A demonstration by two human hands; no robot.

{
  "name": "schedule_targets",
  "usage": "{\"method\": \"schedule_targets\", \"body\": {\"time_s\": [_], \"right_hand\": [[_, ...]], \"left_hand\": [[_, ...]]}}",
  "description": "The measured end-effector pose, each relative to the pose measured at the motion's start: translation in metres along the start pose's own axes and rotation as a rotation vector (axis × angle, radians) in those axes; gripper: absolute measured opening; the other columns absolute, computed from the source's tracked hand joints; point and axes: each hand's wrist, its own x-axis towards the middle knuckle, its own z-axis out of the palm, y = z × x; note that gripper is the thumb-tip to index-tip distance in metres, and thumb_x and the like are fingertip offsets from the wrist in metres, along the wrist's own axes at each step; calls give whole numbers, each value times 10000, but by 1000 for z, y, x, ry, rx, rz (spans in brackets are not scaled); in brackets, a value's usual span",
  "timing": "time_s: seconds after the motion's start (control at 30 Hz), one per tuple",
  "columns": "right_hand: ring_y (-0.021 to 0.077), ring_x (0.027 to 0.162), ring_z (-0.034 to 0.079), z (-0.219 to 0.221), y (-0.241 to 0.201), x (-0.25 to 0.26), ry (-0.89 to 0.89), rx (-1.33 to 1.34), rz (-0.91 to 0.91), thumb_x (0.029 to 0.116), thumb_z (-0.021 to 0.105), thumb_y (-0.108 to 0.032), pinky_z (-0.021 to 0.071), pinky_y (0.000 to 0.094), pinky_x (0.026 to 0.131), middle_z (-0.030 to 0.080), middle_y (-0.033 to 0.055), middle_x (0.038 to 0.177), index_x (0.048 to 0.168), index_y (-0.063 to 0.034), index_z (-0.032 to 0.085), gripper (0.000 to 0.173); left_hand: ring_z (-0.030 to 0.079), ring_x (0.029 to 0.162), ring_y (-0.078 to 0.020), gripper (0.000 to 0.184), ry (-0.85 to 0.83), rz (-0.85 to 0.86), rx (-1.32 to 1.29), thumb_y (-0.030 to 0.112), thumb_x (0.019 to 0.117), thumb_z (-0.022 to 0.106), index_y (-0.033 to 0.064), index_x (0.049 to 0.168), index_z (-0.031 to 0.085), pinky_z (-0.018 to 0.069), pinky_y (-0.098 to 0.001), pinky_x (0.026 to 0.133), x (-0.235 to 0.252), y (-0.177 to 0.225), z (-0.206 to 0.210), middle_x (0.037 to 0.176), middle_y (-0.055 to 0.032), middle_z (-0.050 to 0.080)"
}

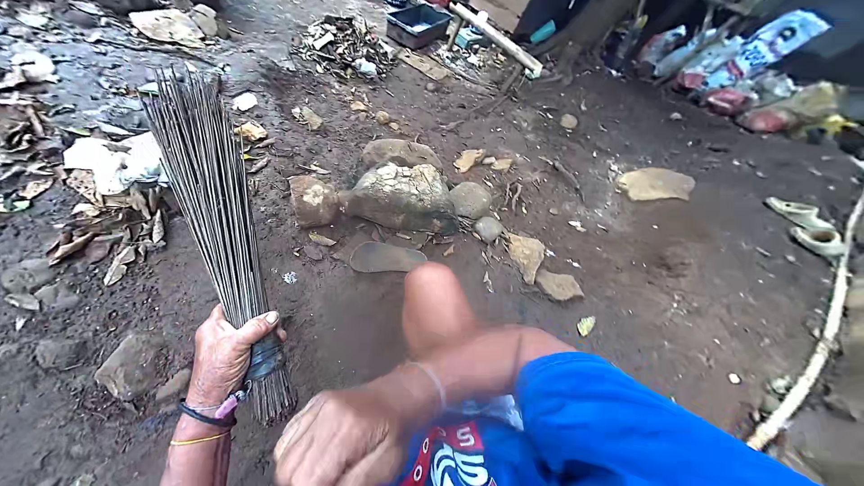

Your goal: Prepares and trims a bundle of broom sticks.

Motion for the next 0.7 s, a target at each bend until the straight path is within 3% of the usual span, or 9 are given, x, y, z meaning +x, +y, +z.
{"method": "schedule_targets", "body": {"time_s": [0.1, 0.27, 0.33, 0.4, 0.5, 0.7], "right_hand": [[170, 662, 551, -8, -10, -35, 160, -176, 165, 995, 410, -130, 451, 312, 662, 535, 113, 650, 637, 32, 513, 406], [154, 699, 538, 16, -18, -63, 342, -312, 284, 954, 429, -43, 424, 269, 666, 527, 128, 677, 659, 45, 519, 321], [157, 731, 564, 27, -23, -65, 388, -379, 332, 934, 452, -22, 450, 256, 688, 574, 151, 729, 753, 93, 600, 261], [165, 760, 580, 39, -32, -62, 399, -470, 389, 914, 464, 0, 477, 253, 713, 615, 175, 801, 927, 136, 675, 251], [173, 752, 598, 57, -49, -58, 382, -599, 480, 926, 454, 5, 502, 256, 706, 640, 177, 831, 1066, 130, 694, 304], [189, 709, 588, 52, -58, -55, 275, -684, 513, 954, 426, 20, 479, 291, 655, 600, 148, 750, 859, 60, 653, 249]], "left_hand": [[694, 542, -118, 438, -121, -14, 6, 1, 726, 636, 53, 1139, 501, 619, -283, 518, 4, -6, 13, 684, 27, 694], [698, 543, -148, 386, -315, -62, -20, 4, 737, 643, 37, 1101, 516, 616, -296, 525, 7, -24, 26, 666, -15, 697], [696, 534, -145, 364, -387, -91, -34, -13, 745, 631, 39, 1086, 512, 616, -292, 521, 8, -31, 35, 658, -18, 698], [695, 533, -148, 346, -450, -110, -34, -33, 759, 624, 32, 1080, 515, 619, -296, 525, 12, -39, 43, 659, -24, 697], [684, 526, -146, 316, -542, -124, -10, -24, 778, 637, 36, 1074, 543, 600, -291, 510, 17, -50, 49, 660, -31, 696], [676, 513, -128, 326, -636, -111, 58, -7, 800, 676, 72, 1094, 558, 581, -269, 481, 17, -57, 39, 664, -19, 702]]}}
